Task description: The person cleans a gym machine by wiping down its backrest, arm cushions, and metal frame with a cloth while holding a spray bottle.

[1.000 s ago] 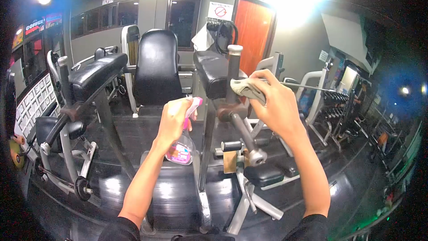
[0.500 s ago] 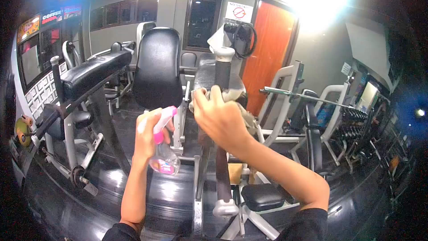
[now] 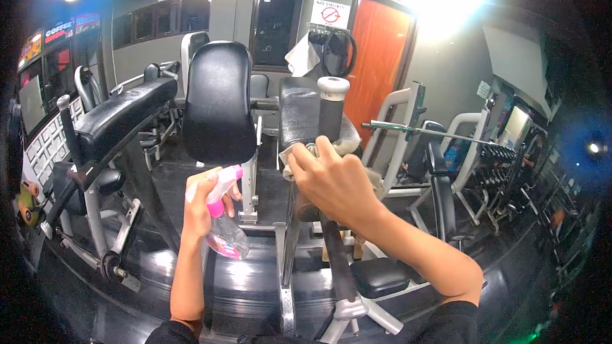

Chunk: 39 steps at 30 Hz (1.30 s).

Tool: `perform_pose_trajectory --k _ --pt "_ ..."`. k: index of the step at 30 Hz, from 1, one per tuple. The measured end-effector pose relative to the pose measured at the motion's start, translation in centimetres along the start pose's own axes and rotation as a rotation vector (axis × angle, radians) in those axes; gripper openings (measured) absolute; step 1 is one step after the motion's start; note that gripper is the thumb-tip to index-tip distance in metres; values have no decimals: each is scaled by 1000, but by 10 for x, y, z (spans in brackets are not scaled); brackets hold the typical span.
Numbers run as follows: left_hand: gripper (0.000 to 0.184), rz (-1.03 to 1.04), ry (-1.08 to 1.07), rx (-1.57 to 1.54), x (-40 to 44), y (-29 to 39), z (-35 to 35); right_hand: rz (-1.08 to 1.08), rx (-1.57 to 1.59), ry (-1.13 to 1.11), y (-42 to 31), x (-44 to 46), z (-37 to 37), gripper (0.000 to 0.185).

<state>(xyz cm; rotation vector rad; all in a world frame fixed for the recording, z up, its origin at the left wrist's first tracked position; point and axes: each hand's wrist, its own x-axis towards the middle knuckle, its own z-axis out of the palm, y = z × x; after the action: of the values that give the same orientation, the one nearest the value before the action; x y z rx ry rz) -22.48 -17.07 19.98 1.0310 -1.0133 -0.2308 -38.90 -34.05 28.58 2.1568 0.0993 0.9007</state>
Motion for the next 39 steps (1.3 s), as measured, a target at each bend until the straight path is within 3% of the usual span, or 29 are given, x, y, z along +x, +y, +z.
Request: perform_pose_trajectory --k 2,4,10,12,14,20,24,30,33,36,39 --pt "51 -5 -27 1 3 1 -3 8 -26 -26 -12 -4 3 8" --pt "52 2 -71 -7 3 -1 -7 -79 85 -245 -13 -10 1 5" --pt "48 -74 -145 -74 2 -1 -9 -111 67 -357 -1 0 -17 4" --pt "45 -100 -213 -59 1 -2 -15 21 -91 -165 6 0 -28 6" --pt "44 -114 -227 -89 2 -7 -14 181 -83 -139 20 3 -47 20" --pt "41 -152 -299 -152 4 -15 6 6 -51 -147 8 -43 -21 43" --pt "44 -166 -351 -172 5 -19 18 -13 22 -59 23 -58 -14 45" --pt "54 -83 -310 -200 7 -26 41 238 173 253 64 -72 22 44" --pt "59 -67 -249 -198 9 -29 52 260 294 327 53 -91 56 40" --pt "67 -40 -187 -171 8 -36 59 180 301 175 36 -111 63 47" --pt "69 -50 -142 -164 7 -34 65 146 211 291 54 -104 66 52"
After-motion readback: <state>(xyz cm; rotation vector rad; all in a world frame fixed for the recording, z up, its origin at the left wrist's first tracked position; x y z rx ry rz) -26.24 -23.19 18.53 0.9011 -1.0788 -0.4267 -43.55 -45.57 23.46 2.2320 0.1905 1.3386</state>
